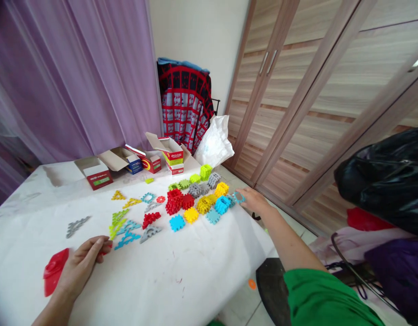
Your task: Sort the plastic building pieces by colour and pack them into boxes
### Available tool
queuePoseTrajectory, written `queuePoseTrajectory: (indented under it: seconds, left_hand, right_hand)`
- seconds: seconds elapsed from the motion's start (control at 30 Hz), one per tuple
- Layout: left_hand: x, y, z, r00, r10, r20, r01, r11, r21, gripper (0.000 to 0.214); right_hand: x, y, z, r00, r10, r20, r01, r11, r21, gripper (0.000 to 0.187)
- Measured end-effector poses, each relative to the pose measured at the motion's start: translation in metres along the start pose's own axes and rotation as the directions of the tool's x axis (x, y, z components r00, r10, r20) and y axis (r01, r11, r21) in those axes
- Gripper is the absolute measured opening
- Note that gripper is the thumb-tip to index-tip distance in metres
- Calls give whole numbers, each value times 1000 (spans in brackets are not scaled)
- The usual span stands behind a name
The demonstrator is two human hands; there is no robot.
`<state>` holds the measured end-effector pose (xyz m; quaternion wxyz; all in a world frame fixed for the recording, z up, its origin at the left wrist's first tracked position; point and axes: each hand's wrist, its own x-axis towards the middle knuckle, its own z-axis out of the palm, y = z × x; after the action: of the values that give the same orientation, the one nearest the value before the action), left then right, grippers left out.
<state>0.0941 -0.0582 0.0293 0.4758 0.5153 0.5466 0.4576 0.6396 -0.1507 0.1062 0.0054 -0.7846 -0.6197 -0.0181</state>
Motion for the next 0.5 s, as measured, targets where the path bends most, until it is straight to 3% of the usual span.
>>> queuePoseTrajectory:
  seconds: [0.3,0.5]
  left_hand:
    - [0,0,1,998,-51,-33,54,993,108,70]
    - [1,-3,1,997,-68,-47,74,988,136,72]
  right_hand:
    - [21,-2,32,986,-156,50,150,982,111,55]
    - [16,-1,38,994,-107,11,105,988,113,64]
